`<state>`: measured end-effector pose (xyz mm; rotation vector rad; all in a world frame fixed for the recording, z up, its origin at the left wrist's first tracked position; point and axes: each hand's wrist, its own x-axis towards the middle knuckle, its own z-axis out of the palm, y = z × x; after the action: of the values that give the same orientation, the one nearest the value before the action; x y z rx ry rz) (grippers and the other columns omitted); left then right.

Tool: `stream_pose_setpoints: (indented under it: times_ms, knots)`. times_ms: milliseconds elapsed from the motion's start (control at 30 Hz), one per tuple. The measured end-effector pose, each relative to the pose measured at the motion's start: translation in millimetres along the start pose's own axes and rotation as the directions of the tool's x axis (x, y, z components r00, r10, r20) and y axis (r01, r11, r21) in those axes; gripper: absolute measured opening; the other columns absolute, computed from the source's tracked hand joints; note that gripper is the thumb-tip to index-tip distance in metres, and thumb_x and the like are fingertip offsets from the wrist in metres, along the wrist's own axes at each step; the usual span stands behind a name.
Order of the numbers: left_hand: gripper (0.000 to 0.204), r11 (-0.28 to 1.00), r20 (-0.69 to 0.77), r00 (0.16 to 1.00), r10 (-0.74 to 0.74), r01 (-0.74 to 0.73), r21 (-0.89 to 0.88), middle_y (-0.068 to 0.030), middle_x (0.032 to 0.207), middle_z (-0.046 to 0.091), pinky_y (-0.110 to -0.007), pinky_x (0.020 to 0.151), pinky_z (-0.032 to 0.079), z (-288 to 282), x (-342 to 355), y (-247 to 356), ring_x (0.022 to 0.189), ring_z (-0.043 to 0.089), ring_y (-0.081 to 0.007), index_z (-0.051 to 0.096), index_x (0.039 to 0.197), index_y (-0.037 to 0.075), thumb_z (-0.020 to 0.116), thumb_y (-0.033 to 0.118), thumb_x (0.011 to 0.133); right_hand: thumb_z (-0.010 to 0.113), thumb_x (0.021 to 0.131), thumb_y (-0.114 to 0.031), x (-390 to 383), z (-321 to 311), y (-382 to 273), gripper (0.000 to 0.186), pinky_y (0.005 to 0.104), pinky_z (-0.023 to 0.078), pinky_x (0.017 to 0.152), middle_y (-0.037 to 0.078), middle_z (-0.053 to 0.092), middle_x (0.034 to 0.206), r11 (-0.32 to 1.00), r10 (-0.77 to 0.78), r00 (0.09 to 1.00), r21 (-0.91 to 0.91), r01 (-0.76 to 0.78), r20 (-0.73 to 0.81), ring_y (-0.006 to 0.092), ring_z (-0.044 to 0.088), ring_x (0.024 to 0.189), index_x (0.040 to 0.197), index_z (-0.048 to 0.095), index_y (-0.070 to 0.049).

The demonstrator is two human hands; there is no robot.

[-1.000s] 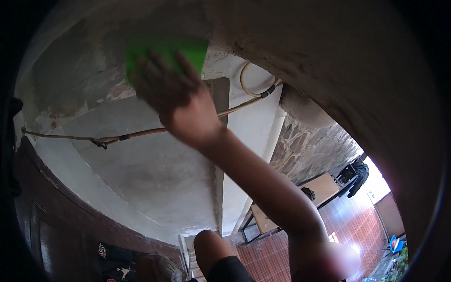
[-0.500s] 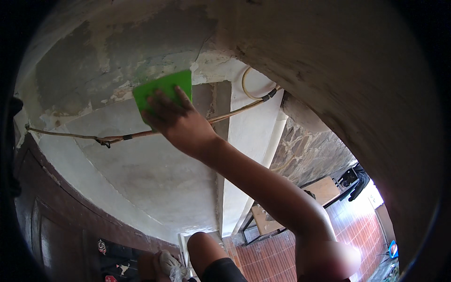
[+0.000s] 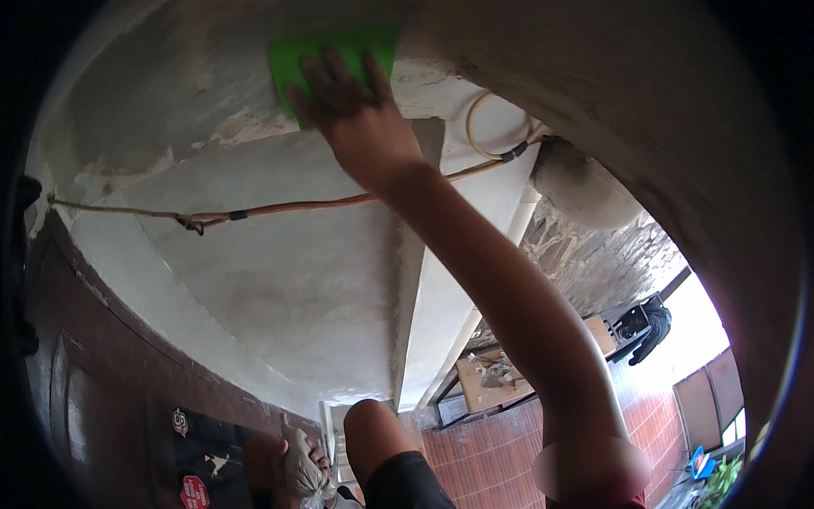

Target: The person applies a bead of sealant from a caulking gun onto a ceiling surface and then smooths it with a green plastic scraper. The person repeatedly reloads the scraper with sealant and continues smoothing the bead along the ceiling.

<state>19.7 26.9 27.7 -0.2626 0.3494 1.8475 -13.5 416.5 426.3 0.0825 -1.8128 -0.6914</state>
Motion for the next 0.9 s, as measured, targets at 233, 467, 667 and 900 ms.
stream_pose_setpoints:
  times_ms: [233,467,667,900]
  knots:
    - [0.043,0.942,-0.039,0.999,-0.023,0.035,0.333,-0.0149,0.079,0.057,-0.047,0.072,0.050,68,-28,-9,0.077,0.060,-0.0310,0.048,0.101,0.008,0.069,0.034,0.075,0.052,0.075,0.015,-69,-74,-80,0.060,0.0435,0.039,0.107,0.014,0.057,0.132,0.714,0.451,0.888,0.560,-0.421,0.092,0.0262,0.055,0.122,0.128,0.059,-0.011]
    - [0.048,0.947,-0.036,0.998,-0.042,0.051,0.316,-0.0149,0.084,0.060,-0.037,0.057,0.056,85,-99,-15,0.067,0.063,-0.0237,0.049,0.113,0.001,0.070,0.016,0.073,0.052,0.091,0.005,-175,-183,-242,0.043,0.0355,0.046,0.098,0.016,0.052,0.130,-0.660,0.663,-0.034,0.563,-0.498,0.748,0.0222,0.055,0.116,0.133,0.042,0.005]
    - [0.043,0.914,-0.249,0.962,-0.110,0.196,0.354,-0.0169,0.067,0.056,-0.033,0.050,0.050,129,-172,-40,0.049,0.057,-0.0251,0.050,0.096,-0.008,0.070,0.019,0.070,0.051,0.086,-0.002,-220,-236,-317,0.054,0.0322,0.041,0.100,0.014,0.054,0.127,-0.904,0.048,-0.283,-0.079,-0.420,0.958,0.0203,0.055,0.114,0.138,0.039,0.006]
    - [0.044,0.888,-0.435,0.860,-0.266,0.395,0.237,-0.0123,0.050,0.047,-0.033,0.046,0.046,147,-193,-72,0.043,0.053,-0.0224,0.048,0.076,-0.002,0.067,0.038,0.069,0.054,0.085,-0.001,-215,-257,-298,0.055,0.0281,0.041,0.097,0.012,0.058,0.121,-0.788,-0.130,-0.029,-0.121,-0.604,0.991,0.0151,0.055,0.112,0.138,0.040,0.004]
